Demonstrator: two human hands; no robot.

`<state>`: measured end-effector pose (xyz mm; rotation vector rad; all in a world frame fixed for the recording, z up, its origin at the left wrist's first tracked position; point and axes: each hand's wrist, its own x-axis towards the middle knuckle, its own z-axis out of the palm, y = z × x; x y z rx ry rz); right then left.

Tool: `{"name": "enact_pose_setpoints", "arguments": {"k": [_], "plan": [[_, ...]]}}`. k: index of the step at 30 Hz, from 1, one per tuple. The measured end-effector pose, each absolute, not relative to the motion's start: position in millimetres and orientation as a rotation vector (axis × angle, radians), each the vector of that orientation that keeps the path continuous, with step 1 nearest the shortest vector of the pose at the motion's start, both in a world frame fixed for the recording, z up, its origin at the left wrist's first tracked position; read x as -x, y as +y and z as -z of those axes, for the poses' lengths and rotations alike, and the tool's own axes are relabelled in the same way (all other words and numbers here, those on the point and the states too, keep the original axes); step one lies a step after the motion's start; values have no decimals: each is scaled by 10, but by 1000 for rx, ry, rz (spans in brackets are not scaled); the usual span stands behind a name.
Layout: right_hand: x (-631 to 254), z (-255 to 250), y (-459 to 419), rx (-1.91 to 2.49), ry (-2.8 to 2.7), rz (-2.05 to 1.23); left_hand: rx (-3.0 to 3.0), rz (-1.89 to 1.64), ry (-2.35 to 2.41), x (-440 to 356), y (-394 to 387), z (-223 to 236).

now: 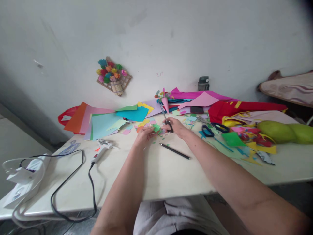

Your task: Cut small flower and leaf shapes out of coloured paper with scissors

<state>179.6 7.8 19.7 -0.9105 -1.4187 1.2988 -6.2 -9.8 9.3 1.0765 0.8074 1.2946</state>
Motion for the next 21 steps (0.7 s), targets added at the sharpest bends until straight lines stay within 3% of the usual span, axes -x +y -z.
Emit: {"name": "enact_pose_setpoints", "arguments": {"k": [21], "plan": [[-1638,-234,16,945,-1330,-1200,-1074,-1211,926,-61,-73,-27]]}}
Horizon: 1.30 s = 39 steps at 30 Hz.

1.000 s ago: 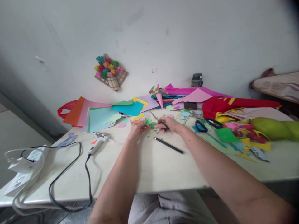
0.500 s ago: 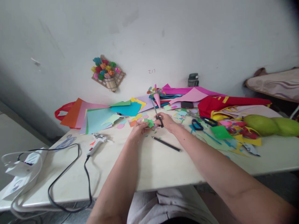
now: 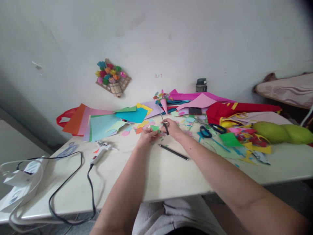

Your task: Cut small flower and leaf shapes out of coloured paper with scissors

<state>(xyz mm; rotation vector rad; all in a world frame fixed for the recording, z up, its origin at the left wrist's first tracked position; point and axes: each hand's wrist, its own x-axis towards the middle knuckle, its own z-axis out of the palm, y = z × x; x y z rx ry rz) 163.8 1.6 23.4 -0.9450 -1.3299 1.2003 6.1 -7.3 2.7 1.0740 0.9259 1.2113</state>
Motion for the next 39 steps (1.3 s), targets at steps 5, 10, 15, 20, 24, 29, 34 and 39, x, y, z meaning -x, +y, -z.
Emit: {"name": "enact_pose_setpoints", "arguments": {"k": [5,10,15,20,24,29,34,39], "plan": [[-1677,-240,11,981,-1390,-1250,-1080,-1350,886,-26,-62,-31],[-1800,-219,46,1095,-1575,-1270,-1037,-1407,903,20,-58,-85],[-1896,-192,68,1064,-1816,-1310,-1000,-1478,893,37,-60,-104],[-1911,-169,71,1000,-1935,-1340,-966,-1513,858,29,-77,-104],[-1897,-157,78,1006,-1961,-1334,-960,-1531,846,13,-75,-104],[-1874,-214,43,1088,-1935,-1329,-949,-1574,821,-12,-64,-105],[-1872,-258,15,1098,-1933,-1331,-957,-1572,812,-34,-68,-105],[-1864,-206,58,1077,-1963,-1298,-939,-1551,769,-52,-77,-111]]}}
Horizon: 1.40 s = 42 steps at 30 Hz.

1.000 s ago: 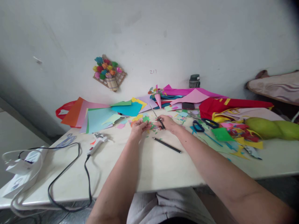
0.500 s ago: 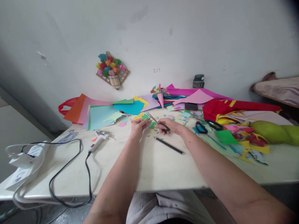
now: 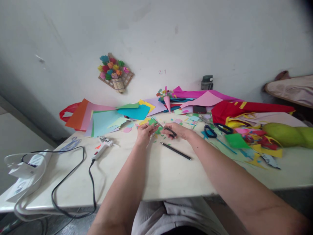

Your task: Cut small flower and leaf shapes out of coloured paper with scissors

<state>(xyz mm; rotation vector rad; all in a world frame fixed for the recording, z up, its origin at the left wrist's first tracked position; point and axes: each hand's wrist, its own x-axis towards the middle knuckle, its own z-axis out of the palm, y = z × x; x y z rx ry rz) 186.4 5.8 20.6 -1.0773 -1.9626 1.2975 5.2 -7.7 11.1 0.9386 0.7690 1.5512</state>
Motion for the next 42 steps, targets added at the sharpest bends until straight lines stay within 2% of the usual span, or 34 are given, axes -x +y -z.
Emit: {"name": "enact_pose_setpoints", "arguments": {"k": [42], "plan": [[-1859,-200,64,957,-1918,-1371,-965,-1521,760,-23,-55,-67]]}}
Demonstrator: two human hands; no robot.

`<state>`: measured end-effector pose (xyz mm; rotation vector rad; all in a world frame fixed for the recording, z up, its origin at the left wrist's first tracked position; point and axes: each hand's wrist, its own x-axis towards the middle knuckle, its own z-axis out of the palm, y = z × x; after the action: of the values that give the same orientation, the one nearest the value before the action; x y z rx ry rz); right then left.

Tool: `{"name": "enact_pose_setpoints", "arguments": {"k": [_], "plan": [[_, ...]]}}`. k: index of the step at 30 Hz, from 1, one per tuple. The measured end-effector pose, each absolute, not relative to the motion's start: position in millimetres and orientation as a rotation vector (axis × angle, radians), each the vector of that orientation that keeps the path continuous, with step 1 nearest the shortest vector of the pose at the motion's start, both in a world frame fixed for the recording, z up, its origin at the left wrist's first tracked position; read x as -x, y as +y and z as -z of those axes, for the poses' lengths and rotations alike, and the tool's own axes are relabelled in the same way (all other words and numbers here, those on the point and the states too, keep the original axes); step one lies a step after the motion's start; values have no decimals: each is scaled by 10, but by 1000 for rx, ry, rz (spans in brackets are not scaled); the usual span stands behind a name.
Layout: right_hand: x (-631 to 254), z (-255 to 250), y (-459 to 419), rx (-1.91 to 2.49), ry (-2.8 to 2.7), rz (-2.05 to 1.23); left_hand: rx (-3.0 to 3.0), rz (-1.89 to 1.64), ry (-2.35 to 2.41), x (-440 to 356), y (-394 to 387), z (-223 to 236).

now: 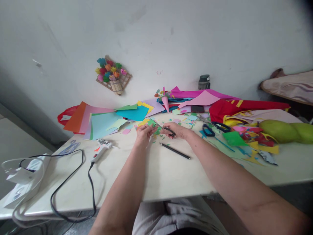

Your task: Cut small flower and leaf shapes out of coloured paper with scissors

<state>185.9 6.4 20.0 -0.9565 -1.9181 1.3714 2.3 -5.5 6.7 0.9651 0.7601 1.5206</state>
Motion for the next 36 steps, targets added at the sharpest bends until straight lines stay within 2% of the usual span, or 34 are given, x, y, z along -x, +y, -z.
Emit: {"name": "enact_pose_setpoints", "arguments": {"k": [16,26,36], "plan": [[-1849,-257,9,1021,-1828,-1324,-932,-1516,781,-27,-79,-88],[-1831,-207,101,907,-1430,-1312,-1073,-1368,803,-21,-94,-62],[-1776,-246,76,867,-1311,-1280,-1146,-1271,831,-45,-96,-32]]}}
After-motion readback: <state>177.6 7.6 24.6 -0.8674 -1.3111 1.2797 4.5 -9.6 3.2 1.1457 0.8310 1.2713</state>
